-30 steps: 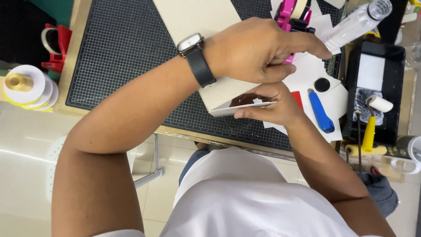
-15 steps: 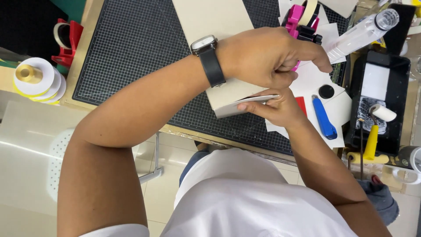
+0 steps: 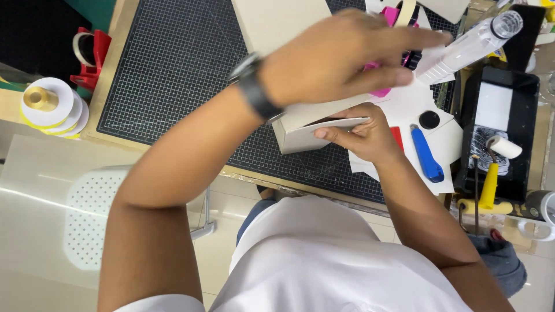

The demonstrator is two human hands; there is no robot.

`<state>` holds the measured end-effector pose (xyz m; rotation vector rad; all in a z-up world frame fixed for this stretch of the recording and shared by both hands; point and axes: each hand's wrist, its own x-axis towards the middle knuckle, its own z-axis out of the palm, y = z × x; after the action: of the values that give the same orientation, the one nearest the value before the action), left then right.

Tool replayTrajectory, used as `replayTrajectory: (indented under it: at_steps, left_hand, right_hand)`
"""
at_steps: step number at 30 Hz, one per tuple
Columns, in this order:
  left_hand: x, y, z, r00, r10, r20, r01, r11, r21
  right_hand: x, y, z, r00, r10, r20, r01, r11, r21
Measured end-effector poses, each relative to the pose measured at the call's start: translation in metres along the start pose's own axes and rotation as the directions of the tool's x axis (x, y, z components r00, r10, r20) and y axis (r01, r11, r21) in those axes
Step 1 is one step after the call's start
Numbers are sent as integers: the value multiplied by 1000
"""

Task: Assembling a cardboard box by folding edges and applying tape using a dispenser and scraper.

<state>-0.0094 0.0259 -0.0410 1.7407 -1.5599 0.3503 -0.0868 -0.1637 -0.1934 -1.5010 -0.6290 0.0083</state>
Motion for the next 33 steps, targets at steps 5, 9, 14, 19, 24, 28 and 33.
replayTrajectory:
  at_steps: [5, 9, 14, 19, 24, 28, 33]
  left_hand:
    - [-83, 63, -32, 971, -227, -72, 232, 971, 61]
    - [-135, 59, 0, 910, -398, -116, 409, 908, 93]
    - [-134, 49, 7, 920, -335, -202, 358, 929, 91]
    - [-135, 44, 14, 914, -329, -237, 362, 926, 108]
    - [-133, 44, 14, 915, -306, -264, 350, 927, 137]
    - [-136, 41, 15, 921, -287, -265, 338, 926, 171]
    - [-136, 39, 15, 931, -264, -250, 322, 919, 227]
  right_hand:
    - [4, -10, 0, 998, 53, 13, -53, 998, -32]
    - [15, -19, 2, 998, 49, 33, -45, 992, -116]
    - [30, -25, 2, 996, 40, 78, -29, 990, -137]
    - [34, -21, -1, 996, 54, 77, -45, 992, -117]
    - [38, -23, -2, 995, 68, 76, -57, 989, -137]
    - [41, -26, -1, 993, 46, 111, -30, 990, -141]
    - [42, -26, -3, 991, 53, 124, -34, 988, -148]
